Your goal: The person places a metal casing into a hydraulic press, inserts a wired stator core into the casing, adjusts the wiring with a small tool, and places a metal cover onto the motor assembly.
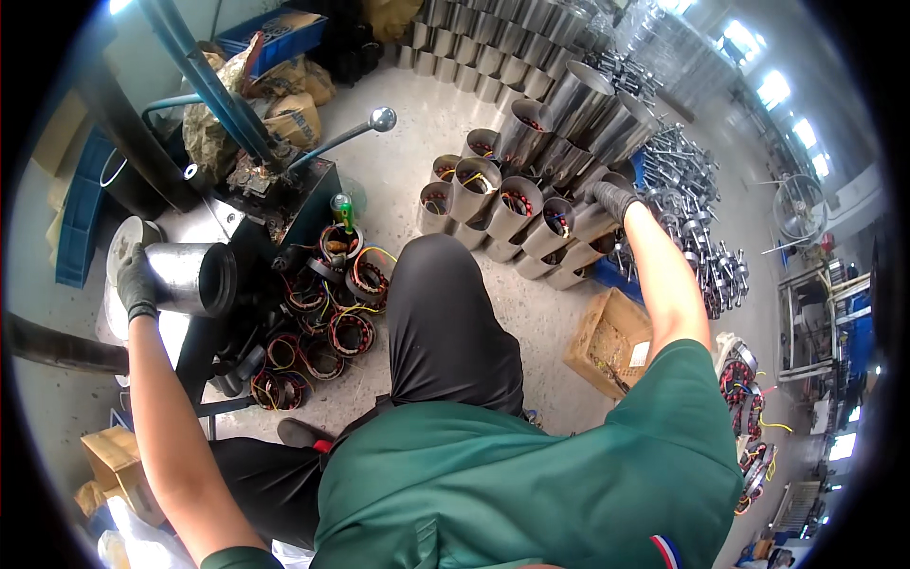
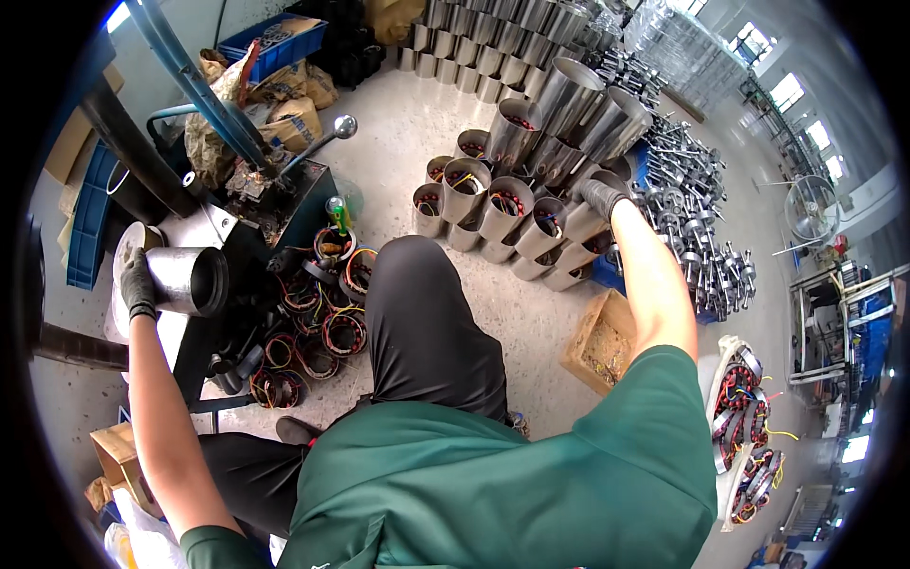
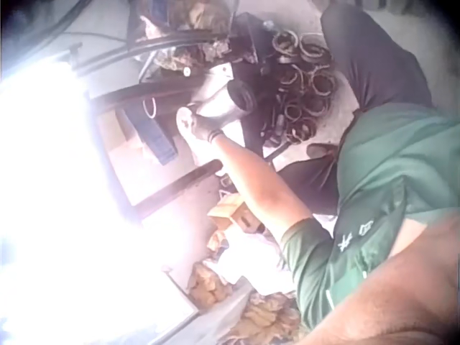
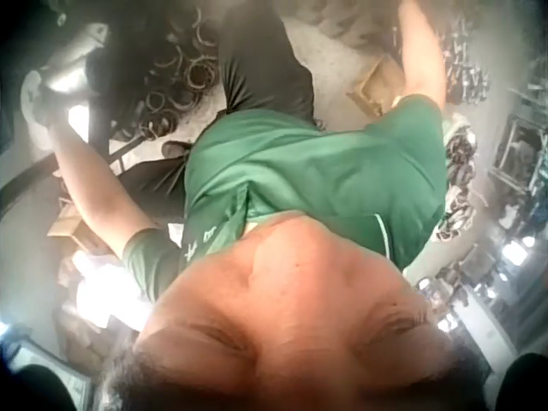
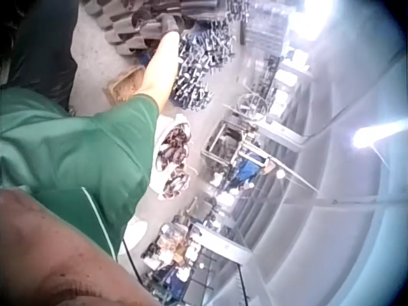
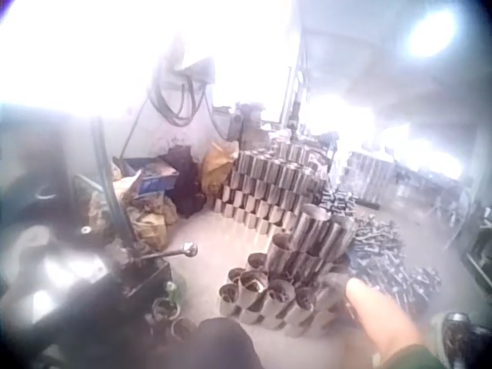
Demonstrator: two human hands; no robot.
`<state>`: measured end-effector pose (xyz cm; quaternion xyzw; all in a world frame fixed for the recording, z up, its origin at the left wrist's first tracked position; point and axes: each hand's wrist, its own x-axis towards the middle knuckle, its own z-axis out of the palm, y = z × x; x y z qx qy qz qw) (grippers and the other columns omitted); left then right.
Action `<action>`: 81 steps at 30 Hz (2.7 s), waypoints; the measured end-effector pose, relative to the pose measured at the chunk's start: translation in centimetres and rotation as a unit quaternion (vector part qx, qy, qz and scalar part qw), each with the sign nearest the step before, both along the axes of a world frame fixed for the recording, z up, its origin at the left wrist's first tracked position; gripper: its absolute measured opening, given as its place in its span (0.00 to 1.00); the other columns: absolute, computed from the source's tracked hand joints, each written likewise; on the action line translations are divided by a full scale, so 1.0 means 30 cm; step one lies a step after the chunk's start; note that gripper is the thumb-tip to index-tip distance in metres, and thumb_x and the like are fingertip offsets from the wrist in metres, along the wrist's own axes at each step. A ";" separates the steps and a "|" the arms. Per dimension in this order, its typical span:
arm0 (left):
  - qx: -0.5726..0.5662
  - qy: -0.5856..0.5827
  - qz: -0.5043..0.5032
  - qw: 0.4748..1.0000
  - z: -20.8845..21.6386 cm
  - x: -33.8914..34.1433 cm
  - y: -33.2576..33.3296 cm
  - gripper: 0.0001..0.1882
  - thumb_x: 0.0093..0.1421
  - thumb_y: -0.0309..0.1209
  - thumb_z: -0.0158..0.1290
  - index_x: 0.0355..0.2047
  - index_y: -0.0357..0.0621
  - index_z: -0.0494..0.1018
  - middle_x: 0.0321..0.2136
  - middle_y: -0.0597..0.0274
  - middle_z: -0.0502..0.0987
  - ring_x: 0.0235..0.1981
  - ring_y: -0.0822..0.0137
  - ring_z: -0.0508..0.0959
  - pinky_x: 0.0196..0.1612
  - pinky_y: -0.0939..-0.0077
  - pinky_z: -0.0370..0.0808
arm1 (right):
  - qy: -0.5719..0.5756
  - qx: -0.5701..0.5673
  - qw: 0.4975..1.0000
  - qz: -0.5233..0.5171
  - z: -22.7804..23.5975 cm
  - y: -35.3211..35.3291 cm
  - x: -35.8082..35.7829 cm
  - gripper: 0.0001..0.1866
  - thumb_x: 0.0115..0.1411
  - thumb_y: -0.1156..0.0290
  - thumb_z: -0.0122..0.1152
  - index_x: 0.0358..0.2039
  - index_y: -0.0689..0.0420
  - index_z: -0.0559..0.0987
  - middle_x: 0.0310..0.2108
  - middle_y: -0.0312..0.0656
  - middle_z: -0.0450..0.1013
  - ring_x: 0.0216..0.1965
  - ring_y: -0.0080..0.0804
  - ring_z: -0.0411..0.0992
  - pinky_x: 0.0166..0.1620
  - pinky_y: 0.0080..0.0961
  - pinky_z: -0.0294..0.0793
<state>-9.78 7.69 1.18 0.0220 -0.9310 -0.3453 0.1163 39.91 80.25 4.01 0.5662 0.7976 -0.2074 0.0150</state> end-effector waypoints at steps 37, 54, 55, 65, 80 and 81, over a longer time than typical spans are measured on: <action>0.028 0.035 0.042 0.998 0.077 0.191 0.054 0.30 0.69 0.54 0.46 0.44 0.38 0.83 0.42 0.36 0.82 0.49 0.41 0.81 0.58 0.55 0.73 | 0.378 0.207 0.480 0.764 -0.006 -1.663 -0.978 0.28 0.59 0.59 0.64 0.58 0.59 0.75 0.64 0.51 0.69 0.67 0.49 0.65 0.72 0.50 0.55; 0.037 0.075 0.095 0.992 0.093 0.262 0.110 0.24 0.69 0.47 0.49 0.51 0.39 0.76 0.44 0.38 0.81 0.49 0.42 0.80 0.56 0.54 0.74 | 0.327 -0.396 0.689 0.511 -0.161 -1.549 -1.003 0.29 0.64 0.47 0.65 0.50 0.63 0.79 0.42 0.43 0.78 0.45 0.33 0.74 0.52 0.32 0.73; 0.042 0.156 0.087 0.983 0.068 0.277 0.102 0.23 0.68 0.44 0.51 0.54 0.40 0.75 0.44 0.40 0.81 0.49 0.42 0.79 0.56 0.55 0.74 | 0.326 -0.398 0.688 0.513 -0.150 -1.580 -0.994 0.29 0.64 0.47 0.65 0.50 0.63 0.79 0.42 0.43 0.78 0.45 0.33 0.74 0.52 0.32 0.73; 0.544 -0.069 0.144 0.824 -0.056 0.489 0.074 0.30 0.63 0.37 0.61 0.60 0.36 0.67 0.50 0.42 0.76 0.48 0.55 0.79 0.50 0.63 0.80 | 0.463 -0.526 0.581 0.414 -0.151 -1.847 -1.054 0.29 0.69 0.61 0.63 0.64 0.65 0.70 0.56 0.45 0.74 0.54 0.32 0.74 0.56 0.31 0.77; 0.650 -0.020 -0.059 0.758 0.024 0.323 0.038 0.19 0.70 0.43 0.51 0.48 0.38 0.73 0.39 0.51 0.78 0.40 0.56 0.82 0.44 0.61 0.83 | 0.434 0.052 0.553 0.709 0.125 -1.898 -1.235 0.27 0.64 0.66 0.68 0.60 0.66 0.72 0.57 0.49 0.75 0.57 0.40 0.73 0.61 0.38 0.72; 0.798 -0.056 -0.097 0.592 0.075 0.326 0.027 0.19 0.71 0.44 0.51 0.49 0.40 0.73 0.41 0.53 0.78 0.41 0.56 0.82 0.45 0.60 0.83 | 0.447 -0.062 0.556 0.698 0.187 -1.957 -1.252 0.25 0.64 0.66 0.69 0.57 0.66 0.75 0.53 0.47 0.77 0.53 0.40 0.76 0.57 0.37 0.75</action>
